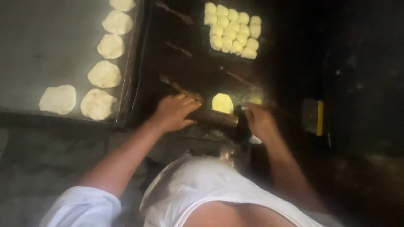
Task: The recorder uses a rolling pin to flatten small pieces of dough and then places them onto a baking tray.
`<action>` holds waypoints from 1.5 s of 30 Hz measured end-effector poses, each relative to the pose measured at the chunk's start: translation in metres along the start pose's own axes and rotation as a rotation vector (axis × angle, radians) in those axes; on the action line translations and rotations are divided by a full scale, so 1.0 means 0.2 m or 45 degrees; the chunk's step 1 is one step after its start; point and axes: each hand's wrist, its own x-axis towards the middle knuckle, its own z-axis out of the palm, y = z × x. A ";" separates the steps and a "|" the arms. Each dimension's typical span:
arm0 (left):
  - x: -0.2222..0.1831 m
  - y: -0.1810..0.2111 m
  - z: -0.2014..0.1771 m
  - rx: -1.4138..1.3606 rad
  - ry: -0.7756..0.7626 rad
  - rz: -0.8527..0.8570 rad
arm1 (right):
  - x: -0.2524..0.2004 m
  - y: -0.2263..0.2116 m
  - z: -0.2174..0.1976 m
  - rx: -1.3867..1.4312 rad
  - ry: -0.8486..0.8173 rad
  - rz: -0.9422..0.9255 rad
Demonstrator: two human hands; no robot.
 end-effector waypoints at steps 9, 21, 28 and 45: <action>-0.24 -0.05 0.02 -0.046 -0.272 0.048 | 0.11 -0.09 0.25 -0.141 0.201 -0.783; -0.32 -0.21 0.47 -0.220 0.176 0.188 | 0.36 -1.13 -0.04 0.766 -0.691 -0.478; -0.42 -0.14 0.05 -1.028 0.049 -0.061 | 0.58 -1.91 0.57 -0.212 -0.079 -1.100; -0.38 -0.17 0.49 -0.474 0.229 0.165 | 0.74 -2.01 0.26 0.288 -0.517 -0.496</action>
